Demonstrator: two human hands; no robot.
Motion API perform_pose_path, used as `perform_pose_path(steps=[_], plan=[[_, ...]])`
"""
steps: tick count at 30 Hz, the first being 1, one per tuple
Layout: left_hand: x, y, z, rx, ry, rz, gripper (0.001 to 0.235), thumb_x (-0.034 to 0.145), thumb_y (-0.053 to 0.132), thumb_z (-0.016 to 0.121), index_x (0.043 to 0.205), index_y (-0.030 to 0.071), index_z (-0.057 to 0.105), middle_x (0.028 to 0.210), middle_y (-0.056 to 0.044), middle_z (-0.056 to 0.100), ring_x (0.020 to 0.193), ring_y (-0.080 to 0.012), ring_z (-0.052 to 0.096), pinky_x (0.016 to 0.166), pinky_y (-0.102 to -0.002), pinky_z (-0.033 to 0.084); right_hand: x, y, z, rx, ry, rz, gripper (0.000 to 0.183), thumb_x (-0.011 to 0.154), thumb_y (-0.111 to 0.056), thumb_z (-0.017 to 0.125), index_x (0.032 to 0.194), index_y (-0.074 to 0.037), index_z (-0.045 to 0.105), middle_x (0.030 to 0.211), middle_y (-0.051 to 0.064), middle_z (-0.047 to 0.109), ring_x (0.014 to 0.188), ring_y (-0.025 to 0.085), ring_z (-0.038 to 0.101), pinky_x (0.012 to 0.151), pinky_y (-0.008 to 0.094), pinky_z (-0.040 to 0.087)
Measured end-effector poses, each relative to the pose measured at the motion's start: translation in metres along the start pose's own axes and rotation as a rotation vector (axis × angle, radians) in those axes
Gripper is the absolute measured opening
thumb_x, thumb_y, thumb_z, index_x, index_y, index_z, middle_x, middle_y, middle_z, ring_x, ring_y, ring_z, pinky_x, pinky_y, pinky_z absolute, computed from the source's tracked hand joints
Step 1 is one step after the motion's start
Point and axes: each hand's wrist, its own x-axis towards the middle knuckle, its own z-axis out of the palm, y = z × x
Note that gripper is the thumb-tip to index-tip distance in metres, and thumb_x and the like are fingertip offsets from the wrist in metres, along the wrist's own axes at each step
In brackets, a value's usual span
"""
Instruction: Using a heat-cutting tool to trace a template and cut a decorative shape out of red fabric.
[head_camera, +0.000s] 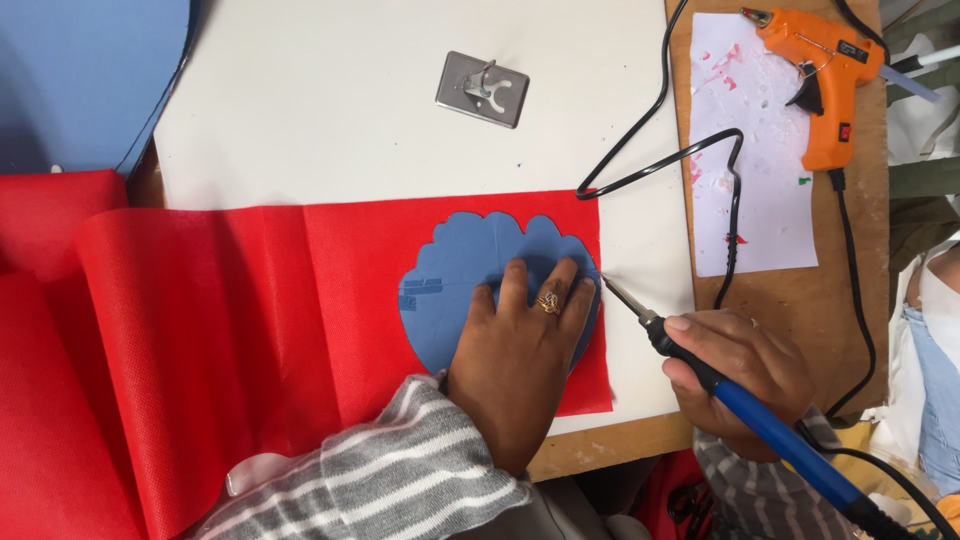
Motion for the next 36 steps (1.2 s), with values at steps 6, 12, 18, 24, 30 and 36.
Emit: perform_pose_path(steps=[6,12,18,24,30,36], plan=[[0.001,0.000,-0.002,0.009,0.011,-0.001,0.050,0.095,0.030,0.046,0.146,0.028,0.049,0.155,0.004,0.044,0.129,-0.0357,0.046,0.090,-0.051,0.046,-0.007,-0.004,-0.002,-0.008,0.006,0.079,0.035,0.098,-0.028,0.063,0.113,0.003,0.066,0.097,0.017,0.075,0.082,0.031,0.077,0.068,0.036,0.062],[0.000,0.000,0.002,0.013,-0.013,0.008,0.052,0.097,0.032,0.042,0.149,0.028,0.046,0.158,0.003,0.042,0.132,-0.0363,0.044,0.093,-0.052,0.044,-0.003,-0.004,0.000,-0.005,0.004,0.067,0.034,0.099,-0.026,0.062,0.113,0.004,0.065,0.098,0.017,0.075,0.081,0.030,0.076,0.067,0.035,0.062],[0.001,0.000,0.000,0.029,-0.014,0.007,0.052,0.097,0.033,0.043,0.149,0.028,0.046,0.158,0.003,0.042,0.130,-0.0348,0.046,0.092,-0.051,0.045,-0.001,0.000,0.005,-0.015,0.037,0.014,0.032,0.099,-0.024,0.064,0.111,0.005,0.065,0.096,0.018,0.075,0.081,0.031,0.076,0.066,0.036,0.062],[0.000,0.001,0.002,0.023,0.002,-0.007,0.051,0.096,0.034,0.044,0.147,0.028,0.047,0.158,0.005,0.043,0.130,-0.0343,0.045,0.094,-0.051,0.044,-0.004,0.005,0.006,-0.002,0.017,0.014,0.032,0.099,-0.023,0.064,0.113,0.006,0.065,0.100,0.018,0.074,0.085,0.032,0.076,0.070,0.036,0.063],[0.001,0.000,0.002,0.006,0.015,-0.007,0.048,0.097,0.032,0.044,0.144,0.027,0.048,0.157,0.004,0.044,0.131,-0.0352,0.046,0.093,-0.053,0.045,-0.007,0.004,0.005,0.004,0.025,0.062,0.032,0.099,-0.023,0.065,0.115,0.005,0.065,0.101,0.018,0.075,0.086,0.032,0.077,0.070,0.036,0.063],[0.001,0.001,0.004,0.013,-0.004,-0.004,0.049,0.096,0.034,0.044,0.145,0.028,0.047,0.159,0.005,0.042,0.132,-0.0355,0.044,0.094,-0.054,0.044,-0.006,0.002,0.007,0.005,0.051,0.068,0.031,0.099,-0.023,0.064,0.113,0.005,0.066,0.099,0.018,0.075,0.083,0.033,0.076,0.068,0.036,0.062]])
